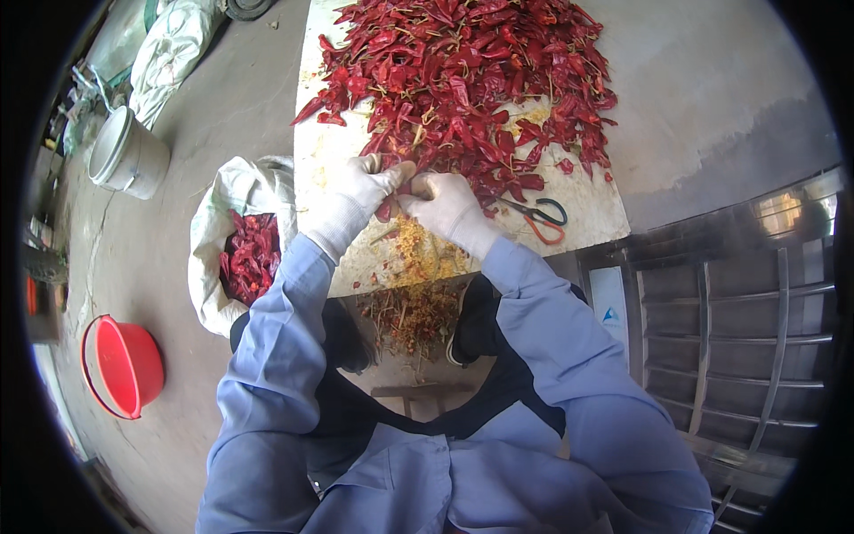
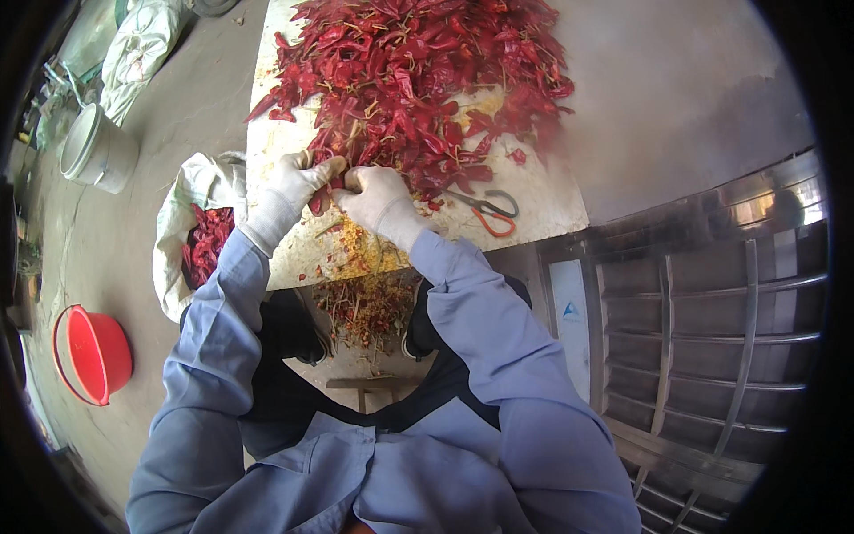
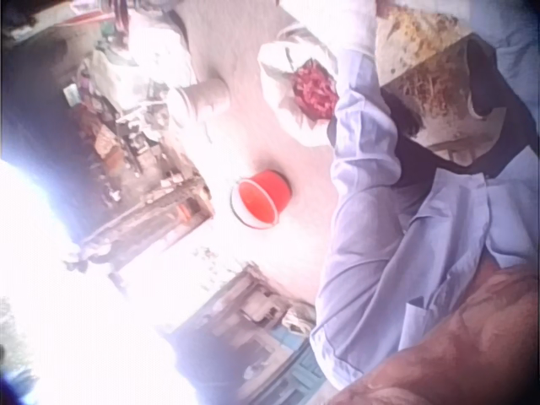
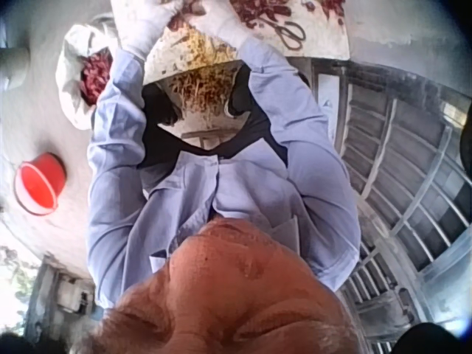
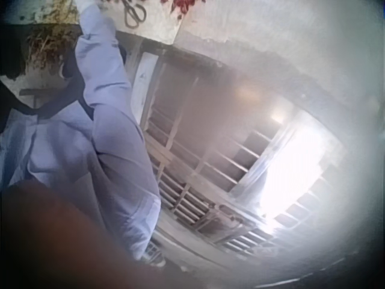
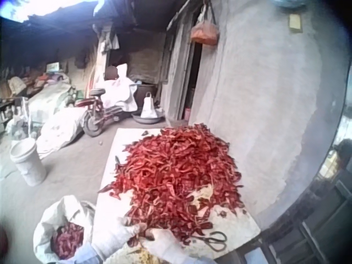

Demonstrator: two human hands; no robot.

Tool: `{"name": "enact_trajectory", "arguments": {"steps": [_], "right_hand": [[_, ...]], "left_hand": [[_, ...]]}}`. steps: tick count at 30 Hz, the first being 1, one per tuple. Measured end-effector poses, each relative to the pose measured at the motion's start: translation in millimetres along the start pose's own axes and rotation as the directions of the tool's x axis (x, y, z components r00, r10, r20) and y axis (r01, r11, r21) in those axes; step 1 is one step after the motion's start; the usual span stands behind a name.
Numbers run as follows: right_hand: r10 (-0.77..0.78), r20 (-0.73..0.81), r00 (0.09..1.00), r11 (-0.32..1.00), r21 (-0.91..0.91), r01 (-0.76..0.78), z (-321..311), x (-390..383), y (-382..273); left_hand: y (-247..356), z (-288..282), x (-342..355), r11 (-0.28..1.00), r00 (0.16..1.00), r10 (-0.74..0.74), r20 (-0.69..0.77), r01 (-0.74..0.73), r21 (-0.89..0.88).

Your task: The person sits at a table and repeatedly picks up dried red chilies, removes the stems by hand, and places the de-stemmed chilies into a sack. The stems are discarded onto the table surface.

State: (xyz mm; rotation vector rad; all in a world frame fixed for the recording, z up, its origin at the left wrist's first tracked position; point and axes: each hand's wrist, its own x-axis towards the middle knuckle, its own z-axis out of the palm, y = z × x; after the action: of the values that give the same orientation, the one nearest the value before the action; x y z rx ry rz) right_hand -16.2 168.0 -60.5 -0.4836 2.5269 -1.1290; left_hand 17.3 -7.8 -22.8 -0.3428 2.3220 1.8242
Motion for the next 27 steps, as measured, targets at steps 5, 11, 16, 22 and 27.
{"name": "enact_trajectory", "arguments": {"steps": [5, 11, 16, 22, 27], "right_hand": [[-0.016, 0.045, 0.999, 0.966, 0.260, 0.004, -18, 0, -3], [0.122, -0.042, 0.992, 0.655, 0.754, -0.049, -38, 10, -1], [0.132, -0.129, 0.983, 0.586, 0.810, 0.027, -32, 3, -8], [0.043, -0.208, 0.977, 0.641, 0.756, 0.133, -28, 0, -17], [-0.037, -0.341, 0.939, 0.648, 0.707, 0.283, -22, -8, -23]], "left_hand": [[-4, 3, 6, 0.988, 0.998, 0.058, 0.002, -0.058, -0.142], [6, 2, -3, 0.996, 0.986, 0.090, 0.139, -0.085, -0.040], [8, 3, -5, 0.994, 0.983, 0.080, 0.163, -0.067, -0.083], [0, 10, -2, 0.970, 0.968, 0.243, -0.066, -0.241, 0.044], [2, 4, -3, 0.973, 0.977, 0.206, 0.053, -0.199, -0.118]]}}
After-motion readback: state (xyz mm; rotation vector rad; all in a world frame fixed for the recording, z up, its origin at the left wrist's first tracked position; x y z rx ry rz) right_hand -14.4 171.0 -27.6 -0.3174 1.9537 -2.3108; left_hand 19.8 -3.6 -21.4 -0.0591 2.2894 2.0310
